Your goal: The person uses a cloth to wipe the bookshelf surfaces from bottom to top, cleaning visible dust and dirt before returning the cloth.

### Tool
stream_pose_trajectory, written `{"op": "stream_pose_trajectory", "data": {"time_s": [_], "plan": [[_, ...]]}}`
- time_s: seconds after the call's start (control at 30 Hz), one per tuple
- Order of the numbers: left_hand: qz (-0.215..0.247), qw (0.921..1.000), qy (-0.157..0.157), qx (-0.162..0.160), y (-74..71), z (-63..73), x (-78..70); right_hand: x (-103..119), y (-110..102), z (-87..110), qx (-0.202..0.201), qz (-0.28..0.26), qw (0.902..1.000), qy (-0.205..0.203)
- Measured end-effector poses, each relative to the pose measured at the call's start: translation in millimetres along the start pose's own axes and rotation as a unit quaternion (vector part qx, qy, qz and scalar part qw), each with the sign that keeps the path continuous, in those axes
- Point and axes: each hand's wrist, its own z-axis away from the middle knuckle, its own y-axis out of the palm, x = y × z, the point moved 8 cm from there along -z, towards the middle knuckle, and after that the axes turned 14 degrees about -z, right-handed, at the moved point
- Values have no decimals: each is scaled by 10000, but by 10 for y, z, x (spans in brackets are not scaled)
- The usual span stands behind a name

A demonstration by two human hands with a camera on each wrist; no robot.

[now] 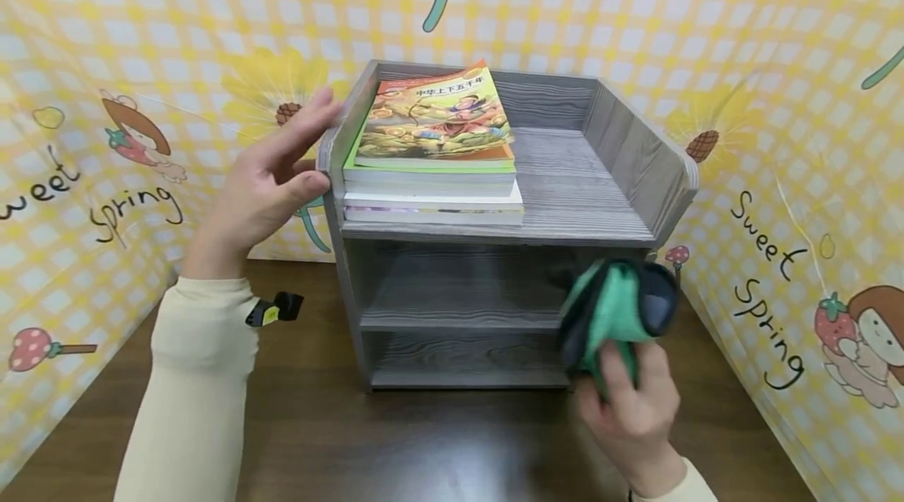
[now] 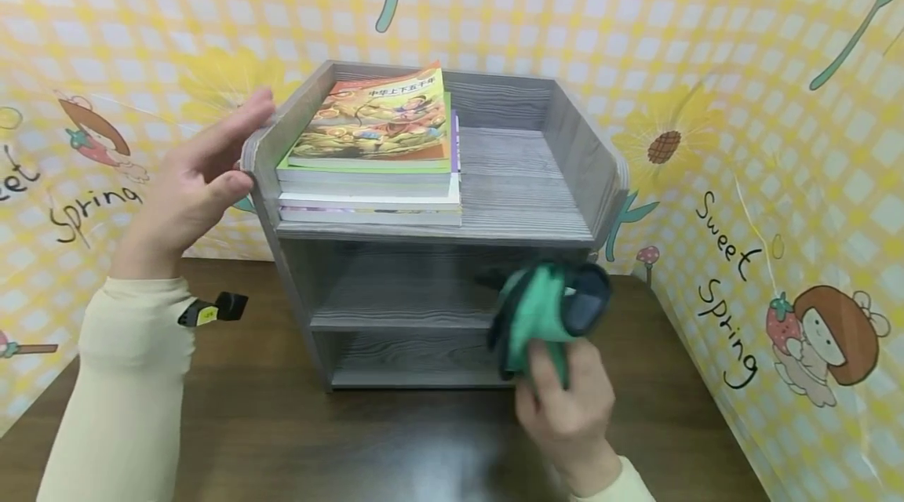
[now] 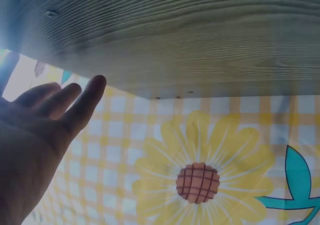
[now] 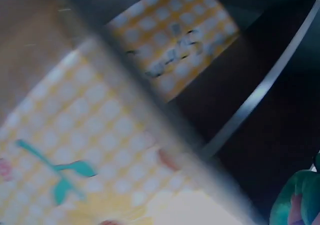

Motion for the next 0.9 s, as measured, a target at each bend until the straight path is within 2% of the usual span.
{"op": "stream_pose_trajectory", "data": {"time_s": [0.07,0.17,0.33,0.47,0.57,0.63,0.73,0.9], "plan": [[33,9999,23,130,28,-37,-10,114,201,-86,194,-320,9982,-475],[201,9996,87,174,67,-80,3,279,538,-237,721,-637,9891,-1115],[251,9995,159,120,97,-115,30,539,1059,-443,1707,-529,9672,-1807],[143,9994,207,223,108,-120,10,679,1399,-476,2694,-281,9446,-1853],[-38,9992,208,331,99,-117,-21,697,1601,-463,3428,-25,9252,-1627],[-175,9988,173,421,86,-118,-44,691,1695,-454,3781,171,9133,-1506],[-352,9977,81,568,65,-122,-75,705,1777,-466,4071,376,9016,-1412],[-791,9942,-94,724,23,-107,-120,770,1836,-509,4261,579,8919,-1401]]}}
